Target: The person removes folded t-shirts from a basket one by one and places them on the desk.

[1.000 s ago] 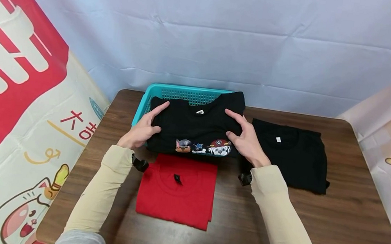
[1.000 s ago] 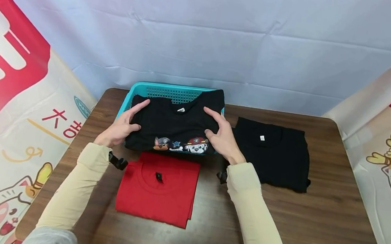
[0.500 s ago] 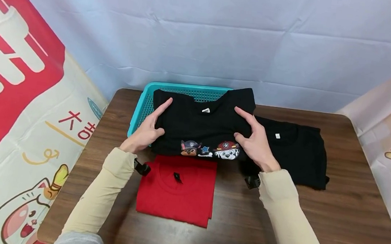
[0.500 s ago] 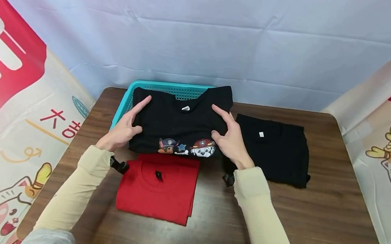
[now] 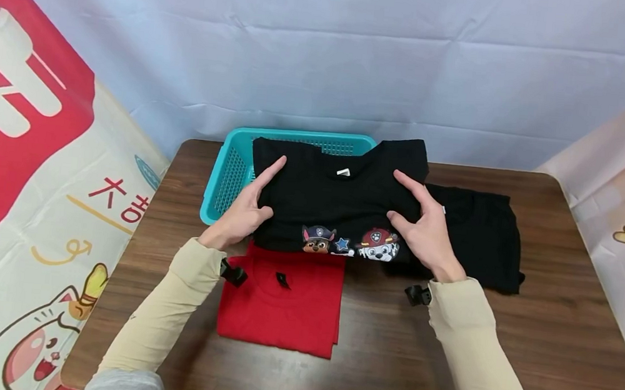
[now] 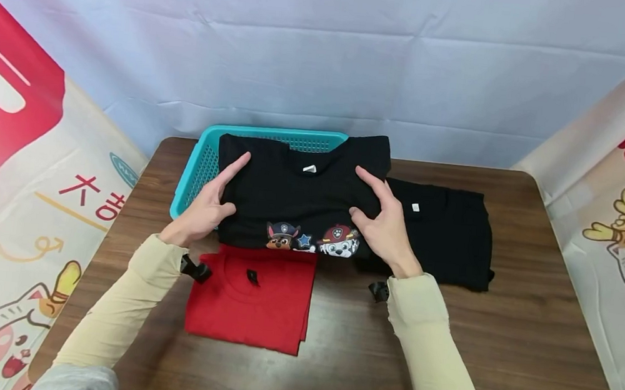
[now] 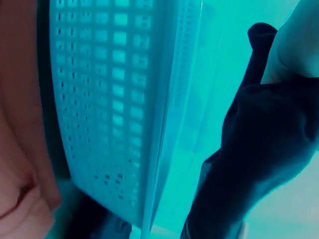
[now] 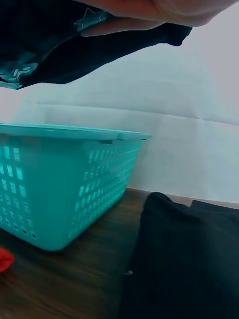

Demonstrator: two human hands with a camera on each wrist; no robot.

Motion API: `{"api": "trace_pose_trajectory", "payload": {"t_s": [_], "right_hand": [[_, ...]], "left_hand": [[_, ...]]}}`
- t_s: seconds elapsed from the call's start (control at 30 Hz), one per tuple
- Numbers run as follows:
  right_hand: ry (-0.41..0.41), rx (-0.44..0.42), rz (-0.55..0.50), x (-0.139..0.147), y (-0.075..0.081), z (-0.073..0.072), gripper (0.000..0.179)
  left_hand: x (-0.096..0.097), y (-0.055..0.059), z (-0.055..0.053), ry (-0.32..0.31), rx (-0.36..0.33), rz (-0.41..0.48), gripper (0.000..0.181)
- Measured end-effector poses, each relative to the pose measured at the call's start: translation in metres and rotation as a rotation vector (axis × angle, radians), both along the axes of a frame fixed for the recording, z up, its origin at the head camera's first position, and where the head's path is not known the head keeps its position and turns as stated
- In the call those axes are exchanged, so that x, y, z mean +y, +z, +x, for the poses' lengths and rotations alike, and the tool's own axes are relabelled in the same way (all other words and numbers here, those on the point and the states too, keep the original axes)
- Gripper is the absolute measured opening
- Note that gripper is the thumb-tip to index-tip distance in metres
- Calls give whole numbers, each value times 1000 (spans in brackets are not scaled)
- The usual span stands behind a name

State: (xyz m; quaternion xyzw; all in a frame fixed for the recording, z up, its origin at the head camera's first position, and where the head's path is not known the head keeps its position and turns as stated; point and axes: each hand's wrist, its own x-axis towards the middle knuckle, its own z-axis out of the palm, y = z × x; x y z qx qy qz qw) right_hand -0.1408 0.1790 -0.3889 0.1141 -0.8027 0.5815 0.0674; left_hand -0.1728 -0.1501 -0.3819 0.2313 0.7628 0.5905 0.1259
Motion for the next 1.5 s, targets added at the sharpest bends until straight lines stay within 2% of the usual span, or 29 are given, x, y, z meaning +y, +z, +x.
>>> {"api": "trace_pose_trajectory", "payload": {"t_s": [0.1,0.2,0.4,0.57,0.87,1.27,1.5], "right_hand": [[-23,8,27,4,1,4,64],[-52,22,51,9,1,6,62],[-90,65,98,18,-2,11,58],[-118,52,134,27,0,17,57],[-173,37,157,38,4,31,53],[-244,64,181,51,-1,49,51],[-330,119,171,59,-6,62,51]], "left_hand": [[3,-10,-3,-1,5,18,90],[7,-13,-3,-15,19,24,91],[17,-7,4,-25,-5,56,88],[25,-1,11,-33,-36,63,86],[34,-15,10,-97,-10,84,87],[49,-19,22,-135,-30,110,89],[60,-25,30,-135,-2,115,91]]}}
